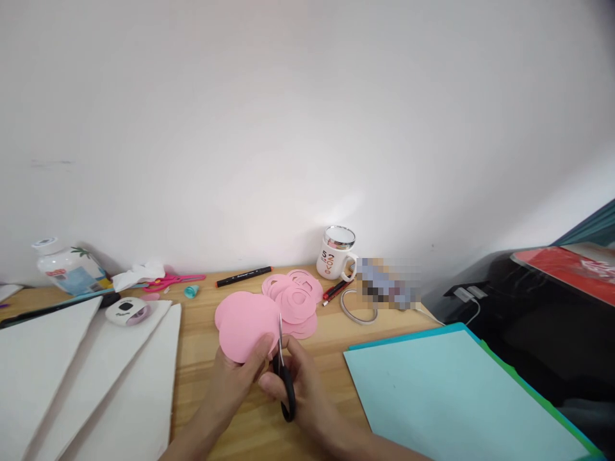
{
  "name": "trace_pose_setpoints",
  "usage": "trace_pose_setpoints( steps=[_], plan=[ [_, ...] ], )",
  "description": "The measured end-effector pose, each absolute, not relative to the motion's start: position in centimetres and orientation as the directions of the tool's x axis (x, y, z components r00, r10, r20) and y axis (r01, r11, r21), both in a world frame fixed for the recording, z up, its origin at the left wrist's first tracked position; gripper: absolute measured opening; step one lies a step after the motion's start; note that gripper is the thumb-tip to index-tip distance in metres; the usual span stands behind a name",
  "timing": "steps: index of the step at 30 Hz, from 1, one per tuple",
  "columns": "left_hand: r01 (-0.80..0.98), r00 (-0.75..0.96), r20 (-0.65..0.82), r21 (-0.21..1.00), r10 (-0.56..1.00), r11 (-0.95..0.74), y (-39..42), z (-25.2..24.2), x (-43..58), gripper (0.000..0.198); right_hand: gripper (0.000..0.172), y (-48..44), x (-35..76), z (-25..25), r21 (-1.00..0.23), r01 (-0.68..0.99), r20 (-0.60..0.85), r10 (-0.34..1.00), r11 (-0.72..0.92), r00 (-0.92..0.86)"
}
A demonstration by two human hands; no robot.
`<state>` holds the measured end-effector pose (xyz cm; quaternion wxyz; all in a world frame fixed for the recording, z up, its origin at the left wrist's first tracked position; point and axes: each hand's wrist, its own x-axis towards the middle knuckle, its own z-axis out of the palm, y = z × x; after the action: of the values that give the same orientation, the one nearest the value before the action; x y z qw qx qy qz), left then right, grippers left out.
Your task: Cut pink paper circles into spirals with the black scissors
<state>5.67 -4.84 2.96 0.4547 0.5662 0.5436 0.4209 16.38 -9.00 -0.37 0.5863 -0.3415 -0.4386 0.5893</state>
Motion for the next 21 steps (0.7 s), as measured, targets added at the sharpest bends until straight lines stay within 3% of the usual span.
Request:
trace_pose_setpoints(
  steps=[16,21],
  plan=[
    [0.245,0.046,0.019,0.969,0.999,-0.029,-4.6,2.8,5.6,0.034,0.039,-9.0,16.4,0.6,-0.902,-0.422,0.123,0.992,0.094,-0.043],
    [0.295,0.079,-0.032,0.955,0.996,0.008,-4.7,2.7,5.4,0.032,0.039,-8.9,16.4,0.7,-0.896,-0.431,0.132,0.991,0.104,-0.036]
  ],
)
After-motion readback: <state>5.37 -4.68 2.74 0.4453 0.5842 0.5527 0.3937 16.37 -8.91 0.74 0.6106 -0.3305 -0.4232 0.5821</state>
